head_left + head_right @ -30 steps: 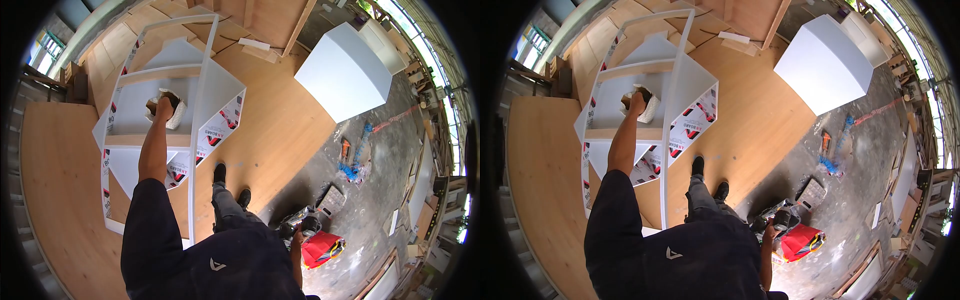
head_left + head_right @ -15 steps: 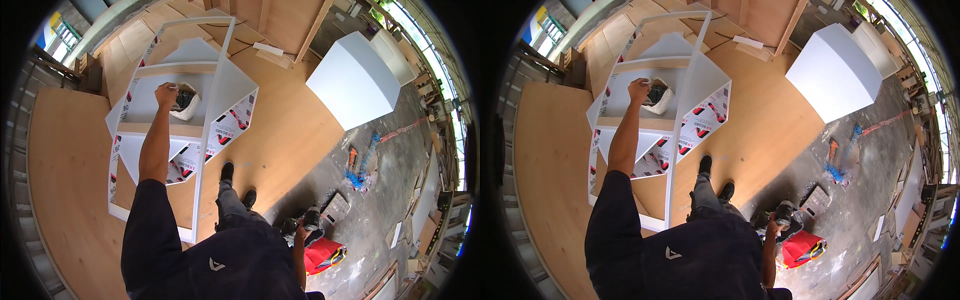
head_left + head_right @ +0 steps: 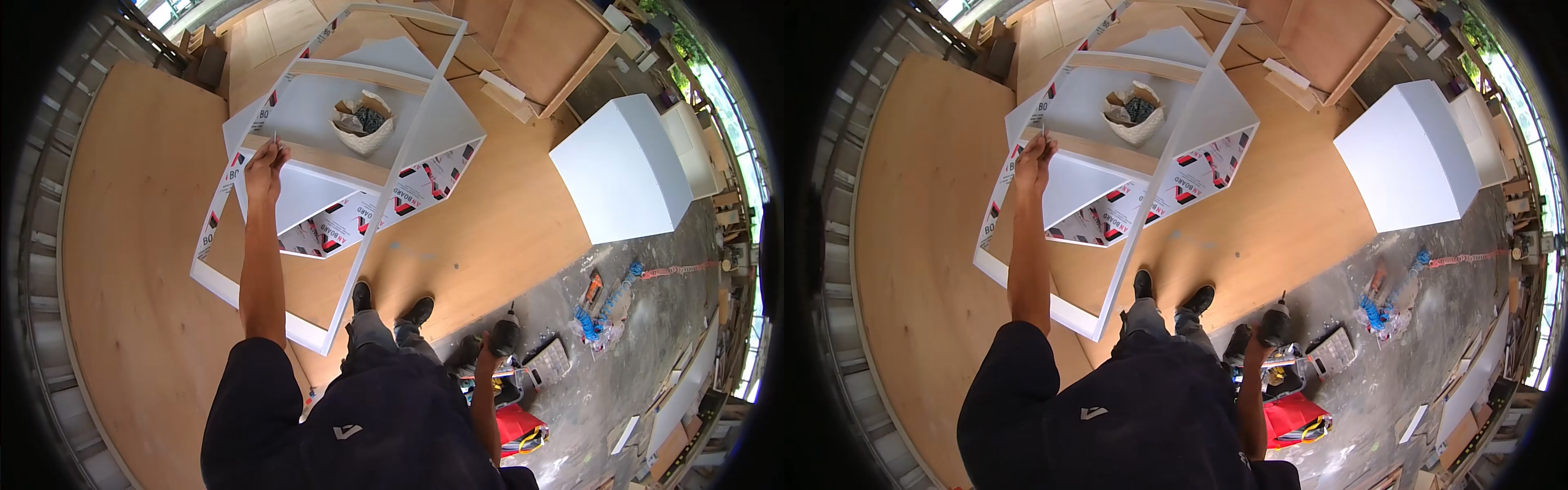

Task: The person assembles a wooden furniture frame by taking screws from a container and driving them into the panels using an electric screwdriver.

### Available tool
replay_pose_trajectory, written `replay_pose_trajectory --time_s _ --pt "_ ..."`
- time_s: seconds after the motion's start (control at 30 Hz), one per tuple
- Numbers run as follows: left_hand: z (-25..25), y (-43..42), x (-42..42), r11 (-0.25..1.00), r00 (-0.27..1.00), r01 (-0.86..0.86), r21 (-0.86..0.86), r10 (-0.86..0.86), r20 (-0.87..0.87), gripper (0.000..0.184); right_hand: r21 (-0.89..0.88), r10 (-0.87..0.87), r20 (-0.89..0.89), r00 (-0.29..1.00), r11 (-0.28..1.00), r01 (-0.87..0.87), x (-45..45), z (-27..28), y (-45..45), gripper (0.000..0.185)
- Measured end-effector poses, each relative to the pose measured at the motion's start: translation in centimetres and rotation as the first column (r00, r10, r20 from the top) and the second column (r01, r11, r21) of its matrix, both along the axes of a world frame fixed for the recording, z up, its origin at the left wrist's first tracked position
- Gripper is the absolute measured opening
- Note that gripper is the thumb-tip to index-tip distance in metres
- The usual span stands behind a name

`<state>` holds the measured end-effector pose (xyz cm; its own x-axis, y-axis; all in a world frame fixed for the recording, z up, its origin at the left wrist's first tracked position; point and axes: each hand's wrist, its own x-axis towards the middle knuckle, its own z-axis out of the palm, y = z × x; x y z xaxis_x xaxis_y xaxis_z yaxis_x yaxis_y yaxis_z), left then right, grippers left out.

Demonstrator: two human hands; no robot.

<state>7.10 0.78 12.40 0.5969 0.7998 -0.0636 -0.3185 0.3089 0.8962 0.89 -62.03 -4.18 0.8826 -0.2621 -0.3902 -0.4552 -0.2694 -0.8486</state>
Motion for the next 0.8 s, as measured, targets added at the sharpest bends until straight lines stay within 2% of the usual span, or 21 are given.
replay_pose_trajectory --time_s 0.07,0.1,0.13,0.17,0.2,0.23,0.27,0.3,0.33,0.4,0.43,0.47,0.5,0.53,0.6,0.63,0.7,0.8 --pt "-0.4 0.0 -5.7 0.977 0.942 -0.185 0.103 0.207 -0.266 0.028 -0.084 0.104 0.353 0.93 0.993 -0.08 0.3 -0.5 3.7 0.019" --pt "-1.9 1.6 -8.8 0.946 0.859 -0.232 0.227 0.309 -0.408 0.03 -0.027 0.162 0.202 0.966 0.987 -0.159 0.3 4.5 7.1 0.023" --pt "-6.8 5.6 -12.7 0.906 0.858 -0.287 0.312 0.388 -0.336 0.03 -0.05 0.236 0.116 0.965 0.972 -0.231 -0.1 5.6 9.2 0.031" --pt "-7.3 7.1 -16.2 0.87 0.731 -0.338 0.359 0.483 -0.481 0.027 -0.071 0.3 0.156 0.941 0.954 -0.293 -0.5 4.2 10.8 0.039" --pt "-9.2 9.8 -20.2 0.788 0.606 -0.271 0.553 0.586 -0.537 0.024 -0.112 0.366 0.279 0.888 0.931 -0.348 -0.8 6.2 13.6 0.052" --pt "-8.0 9.7 -22.7 0.741 0.437 -0.204 0.639 0.653 -0.618 0.023 -0.205 0.46 0.188 0.868 0.882 -0.424 -1.5 6.8 15.6 0.066" --pt "-6.7 9.6 -25.1 0.696 0.25 -0.114 0.709 0.711 -0.657 0.023 -0.191 0.474 0.137 0.87 0.874 -0.446 -2.3 6.3 17.6 0.073" --pt "-7.7 10.9 -27.8 0.696 0.237 -0.193 0.691 0.717 -0.656 0.022 -0.163 0.502 0.18 0.846 0.863 -0.477 -3.1 7.3 19.7 0.07" --pt "-6.4 10.5 -29.1 0.668 0.105 -0.096 0.738 0.744 -0.659 0.022 -0.171 0.54 0.205 0.816 0.841 -0.513 -3.8 8.0 21.7 0.075" --pt "-6.7 12.2 -32.6 0.717 0.142 -0.224 0.66 0.694 -0.706 0.021 -0.175 0.556 0.225 0.8 0.831 -0.529 -5.7 8.3 25.0 0.079" --pt "-8.3 14.1 -34.9 0.722 0.154 -0.206 0.661 0.691 -0.707 0.021 -0.103 0.547 0.208 0.811 0.837 -0.538 -6.7 8.3 26.4 0.08" --pt "-10.6 16.5 -37.3 0.723 0.239 -0.173 0.669 0.69 -0.683 0.021 -0.032 0.54 0.19 0.82 0.838 -0.545 -7.7 8.3 27.6 0.081" --pt "-10.9 17.4 -38.0 0.723 0.324 -0.144 0.675 0.679 -0.659 0.02 -0.036 0.527 0.184 0.829 0.847 -0.53 -8.6 8.3 28.7 0.081" --pt "-11.5 18.0 -38.6 0.733 0.332 -0.134 0.667 0.667 -0.667 0.02 -0.064 0.541 0.142 0.829 0.841 -0.538 -9.4 8.4 29.5 0.081" --pt "-12.6 18.2 -39.4 0.783 0.51 -0.123 0.61 0.577 -0.638 0.019 -0.123 0.562 0.113 0.819 0.826 -0.55 -10.9 7.4 30.4 0.077" --pt "-13.6 18.8 -39.9 0.789 0.516 -0.123 0.602 0.569 -0.64 0.019 -0.133 0.559 0.113 0.821 0.828 -0.545 -11.4 6.5 30.6 0.077" --pt "-14.8 19.8 -39.9 0.813 0.49 0.021 0.581 0.499 -0.715 0.02 -0.202 0.554 0.134 0.822 0.827 -0.525 -11.5 5.7 31.0 0.069" --pt "-15.2 19.8 -40.0 0.853 0.489 -0.006 0.521 0.457 -0.743 0.019 -0.287 0.568 0.223 0.793 0.815 -0.503 -11.0 6.3 31.0 0.065"
